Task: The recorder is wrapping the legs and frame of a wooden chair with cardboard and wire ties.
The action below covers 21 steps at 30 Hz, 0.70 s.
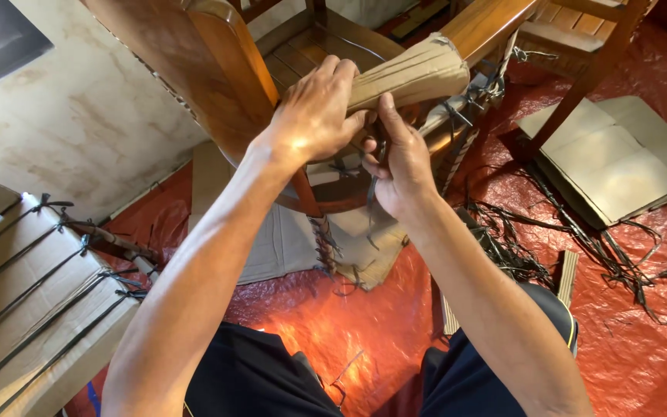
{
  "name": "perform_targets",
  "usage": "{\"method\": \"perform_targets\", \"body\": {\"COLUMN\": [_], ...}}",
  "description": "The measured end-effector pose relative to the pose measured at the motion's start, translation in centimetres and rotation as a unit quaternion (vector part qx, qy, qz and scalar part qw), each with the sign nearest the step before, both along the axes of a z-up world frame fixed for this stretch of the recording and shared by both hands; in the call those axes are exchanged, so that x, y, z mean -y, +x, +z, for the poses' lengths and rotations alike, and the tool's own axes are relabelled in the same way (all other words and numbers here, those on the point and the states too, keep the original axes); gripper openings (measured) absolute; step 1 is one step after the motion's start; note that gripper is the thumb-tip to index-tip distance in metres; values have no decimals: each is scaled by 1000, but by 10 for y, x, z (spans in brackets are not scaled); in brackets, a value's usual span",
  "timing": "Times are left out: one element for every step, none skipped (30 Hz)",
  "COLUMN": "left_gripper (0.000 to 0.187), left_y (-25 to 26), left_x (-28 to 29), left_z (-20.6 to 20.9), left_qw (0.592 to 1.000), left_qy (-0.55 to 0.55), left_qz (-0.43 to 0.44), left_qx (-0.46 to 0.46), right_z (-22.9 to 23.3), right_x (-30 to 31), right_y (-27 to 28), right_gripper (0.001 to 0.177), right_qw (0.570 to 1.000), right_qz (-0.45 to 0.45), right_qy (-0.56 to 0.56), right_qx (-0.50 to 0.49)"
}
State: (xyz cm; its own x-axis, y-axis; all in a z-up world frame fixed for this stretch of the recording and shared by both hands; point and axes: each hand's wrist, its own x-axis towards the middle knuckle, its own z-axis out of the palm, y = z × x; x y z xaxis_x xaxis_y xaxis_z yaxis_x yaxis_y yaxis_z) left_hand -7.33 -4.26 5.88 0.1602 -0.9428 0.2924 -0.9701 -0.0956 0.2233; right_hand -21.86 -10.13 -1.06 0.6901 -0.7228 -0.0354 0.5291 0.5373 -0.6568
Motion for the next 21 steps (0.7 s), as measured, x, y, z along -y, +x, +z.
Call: {"method": "perform_targets", "body": {"left_gripper": [51,51,54,57,57,59,60,60,55,51,51,53,56,56,53,51,51,38,29,29,30], "left_y": [1,2,3,5,4,2,1,1,2,3,6,7,9,7,4,3,2,2,1,1,0], "left_x": [0,2,5,7,6,5,4,4,3,4,2,1,-1,-6,-12,-19,-20,-22,-24,-24,-25], "left_z": [-3,-1,1,4,10,15,20,21,21,22,21,19,18,23,29,34,36,39,42,43,44], "left_qw": [1000,1000,1000,999,999,998,997,997,996,994,994,995,995,995,996,993,993,990,984,984,987], "left_qy": [-18,-18,5,30,29,36,43,44,55,65,65,75,85,85,85,87,87,125,163,162,153], "left_qz": [-11,-12,-15,-18,-18,-18,-18,-17,-16,-16,-17,-21,-25,-25,-38,-49,-47,-28,-9,-7,-2], "left_qx": [3,1,-12,-23,-23,-40,-57,-59,-71,-84,-84,-67,-50,-51,4,59,57,65,72,71,47], "right_z": [-1,-1,-1,0,-1,-2,-3,-3,-2,-1,-1,-2,-2,-4,-6,-9,-4,1,7,11,14], "right_x": [0,0,0,0,-2,-4,-6,-9,-13,-16,-17,-19,-20,-19,-18,-18,-21,-23,-26,-29,-31], "right_y": [-2,-3,-4,-4,-3,-2,-1,1,3,5,8,10,12,13,14,16,18,20,21,23,25], "right_gripper": [34,34,31,29,29,29,29,29,31,33,33,37,41,41,44,47,47,45,43,43,40], "right_qw": [1000,1000,1000,1000,1000,1000,999,999,999,998,998,999,999,999,998,998,998,998,997,997,998], "right_qz": [-1,-2,-2,-2,-2,-4,-5,-5,0,3,3,11,19,19,23,28,30,40,50,53,55], "right_qy": [-14,-15,-20,-25,-26,-28,-30,-28,-25,-22,-23,-31,-39,-39,-48,-55,-55,-55,-56,-56,-36], "right_qx": [-6,-8,-7,-4,-4,-10,-16,-17,-35,-52,-53,-42,-31,-33,-21,-9,-10,10,30,29,26]}}
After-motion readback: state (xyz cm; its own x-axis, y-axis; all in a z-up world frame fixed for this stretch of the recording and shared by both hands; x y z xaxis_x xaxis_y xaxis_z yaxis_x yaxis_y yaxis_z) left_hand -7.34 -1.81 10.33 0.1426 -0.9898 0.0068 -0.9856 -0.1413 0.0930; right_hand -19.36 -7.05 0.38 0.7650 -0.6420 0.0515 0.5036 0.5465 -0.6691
